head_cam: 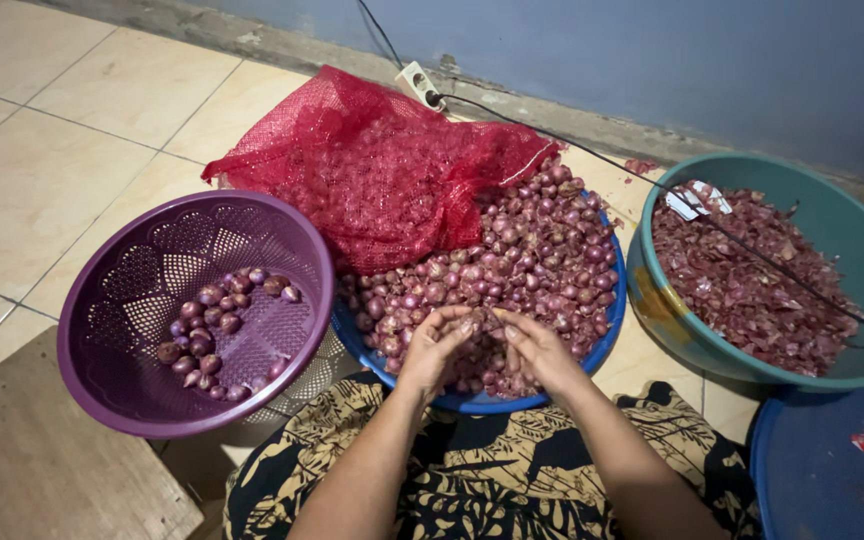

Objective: The person sits on the floor peeling the dry outer skins off shallots by hand, one at a time, from a large blue basin filled with unpeeled shallots. Peeled shallots are placed into a purple perforated basket on the left, and discarded skins are dropped into a green basin of peels on the right; a small knife is occasionally picked up to trim shallots.

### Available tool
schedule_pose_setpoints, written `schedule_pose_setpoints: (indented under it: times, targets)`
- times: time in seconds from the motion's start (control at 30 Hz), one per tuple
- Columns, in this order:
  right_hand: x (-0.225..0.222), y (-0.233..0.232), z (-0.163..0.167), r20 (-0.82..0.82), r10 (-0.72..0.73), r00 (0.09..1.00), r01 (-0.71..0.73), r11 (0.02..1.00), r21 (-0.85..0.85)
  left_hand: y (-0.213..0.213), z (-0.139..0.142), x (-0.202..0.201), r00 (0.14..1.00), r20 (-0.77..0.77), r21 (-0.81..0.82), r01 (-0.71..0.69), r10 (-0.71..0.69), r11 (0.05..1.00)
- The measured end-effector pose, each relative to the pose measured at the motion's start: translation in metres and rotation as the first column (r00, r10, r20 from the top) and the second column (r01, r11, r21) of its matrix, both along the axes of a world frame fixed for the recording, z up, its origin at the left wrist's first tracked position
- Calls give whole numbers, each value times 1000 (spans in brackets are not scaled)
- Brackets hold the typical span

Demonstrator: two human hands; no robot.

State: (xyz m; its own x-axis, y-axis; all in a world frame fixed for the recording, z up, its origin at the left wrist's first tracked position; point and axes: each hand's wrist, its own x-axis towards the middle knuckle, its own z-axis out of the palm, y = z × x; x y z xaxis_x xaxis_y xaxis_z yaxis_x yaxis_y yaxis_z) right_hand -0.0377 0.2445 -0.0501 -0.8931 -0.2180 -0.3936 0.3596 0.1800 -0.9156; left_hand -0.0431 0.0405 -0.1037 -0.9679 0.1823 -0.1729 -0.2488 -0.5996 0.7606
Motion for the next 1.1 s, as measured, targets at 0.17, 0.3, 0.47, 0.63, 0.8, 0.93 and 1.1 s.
schedule_pose_setpoints:
  times: [0.17,0.3,0.47,0.63,0.8,0.93,1.1]
  targets:
    - [5,-6,-8,-159,92,983,-85,995,51,1,-6,1,1000,11,88,20,-21,996]
    - [0,-9,-8,-94,-24,995,41,982,185,3,-12,0,1000,-22,48,11,-10,999]
    - [3,-6,-3,-30,49,998,-47,996,72,2,-12,-2,999,-50,95,0,5,995]
    - [10,-11,-5,-37,22,999,-18,992,123,2,-12,-2,999,-45,3,-13,13,1000]
    - [9,-14,-7,-82,73,994,-63,990,124,1,-10,-2,1000,-10,15,-18,19,1000]
    - [8,-12,-15,-186,104,977,-108,994,-11,2,-7,-1,1000,13,0,-22,22,1000]
    - [3,-11,-38,-172,62,983,-64,998,-6,6,-4,2,998,65,-12,-5,6,1000]
